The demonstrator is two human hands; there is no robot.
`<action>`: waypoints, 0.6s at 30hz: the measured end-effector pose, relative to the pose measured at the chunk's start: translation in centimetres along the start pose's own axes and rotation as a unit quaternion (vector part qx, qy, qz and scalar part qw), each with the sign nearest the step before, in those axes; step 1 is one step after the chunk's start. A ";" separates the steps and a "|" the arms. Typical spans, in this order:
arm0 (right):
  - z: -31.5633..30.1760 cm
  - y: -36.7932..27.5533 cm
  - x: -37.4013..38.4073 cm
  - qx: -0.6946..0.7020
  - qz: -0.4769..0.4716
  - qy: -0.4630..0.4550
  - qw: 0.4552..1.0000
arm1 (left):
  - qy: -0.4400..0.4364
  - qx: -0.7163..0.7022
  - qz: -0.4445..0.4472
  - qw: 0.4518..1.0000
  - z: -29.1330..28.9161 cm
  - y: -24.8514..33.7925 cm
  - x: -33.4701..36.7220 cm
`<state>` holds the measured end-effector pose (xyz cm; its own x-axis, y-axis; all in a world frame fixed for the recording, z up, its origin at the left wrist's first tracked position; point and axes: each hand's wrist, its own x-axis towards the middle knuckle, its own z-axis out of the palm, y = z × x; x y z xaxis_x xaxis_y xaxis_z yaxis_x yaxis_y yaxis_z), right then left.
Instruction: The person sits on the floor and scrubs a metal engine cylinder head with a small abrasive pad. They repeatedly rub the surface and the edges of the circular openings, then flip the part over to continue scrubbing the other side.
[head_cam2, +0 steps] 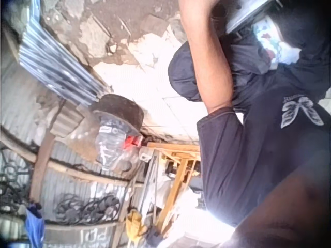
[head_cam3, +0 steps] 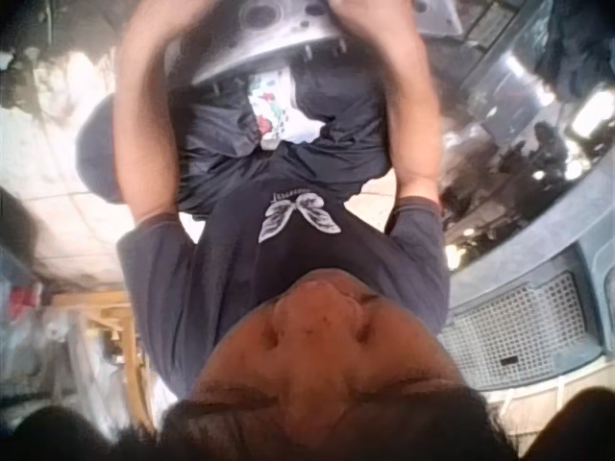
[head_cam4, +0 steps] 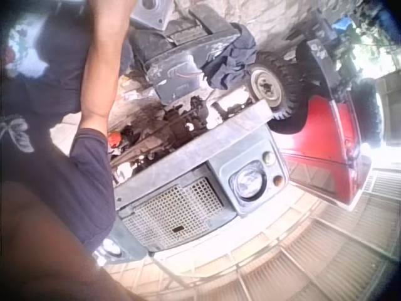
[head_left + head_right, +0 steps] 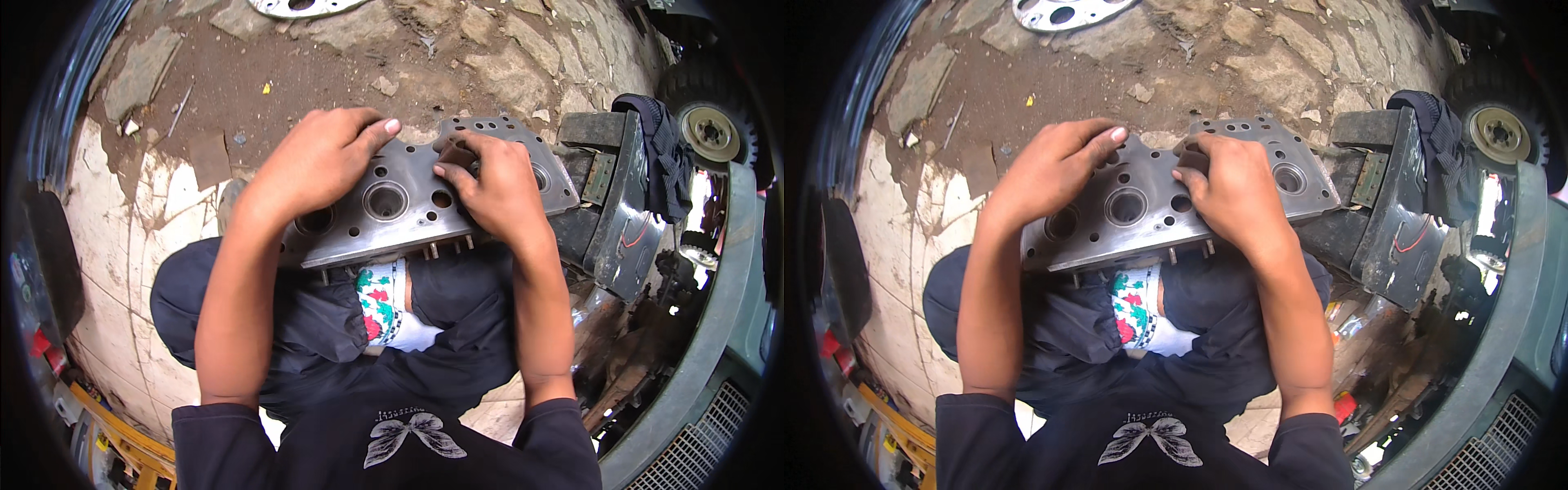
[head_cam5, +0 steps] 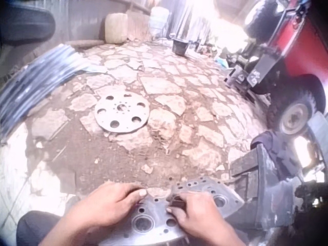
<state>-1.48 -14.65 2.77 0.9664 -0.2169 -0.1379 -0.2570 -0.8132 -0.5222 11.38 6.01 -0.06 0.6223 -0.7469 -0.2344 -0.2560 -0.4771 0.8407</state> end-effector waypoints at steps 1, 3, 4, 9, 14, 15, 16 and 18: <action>0.0 -0.4 0.1 -0.043 -0.017 -0.004 0.999 | -0.014 0.010 -0.005 1.000 -0.5 -0.1 -0.2; -0.2 0.0 0.1 -0.098 0.028 0.004 0.995 | -0.018 0.003 -0.012 1.000 -1.0 0.1 -0.3; -0.2 0.1 0.3 -0.126 0.050 0.010 0.991 | -0.019 0.000 -0.013 1.000 -1.2 0.1 -0.2; 1.5 -1.9 -0.7 -0.129 0.074 0.035 0.988 | 0.013 -0.027 0.000 1.000 -1.5 0.1 0.1; 0.7 -2.2 -0.6 -0.145 0.179 0.068 0.971 | 0.061 -0.044 0.017 0.997 -0.6 -0.7 -0.2; 1.7 -3.0 -0.7 -0.145 0.146 0.062 0.977 | 0.050 -0.031 0.015 0.998 -0.7 -0.8 -0.2; 2.3 -3.4 -0.8 -0.144 0.113 0.057 0.981 | 0.039 -0.018 0.013 0.999 -0.7 -0.8 -0.1; 1.6 -3.4 -0.6 -0.158 0.141 0.044 0.976 | 0.028 0.036 -0.035 0.998 -0.5 -0.8 -0.6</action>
<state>-1.19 -10.84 3.28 0.8568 -0.4904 -0.1596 -0.5140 -0.8372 -0.1869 11.59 7.09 -0.32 0.6801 -0.6847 -0.2622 -0.2621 -0.5610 0.7853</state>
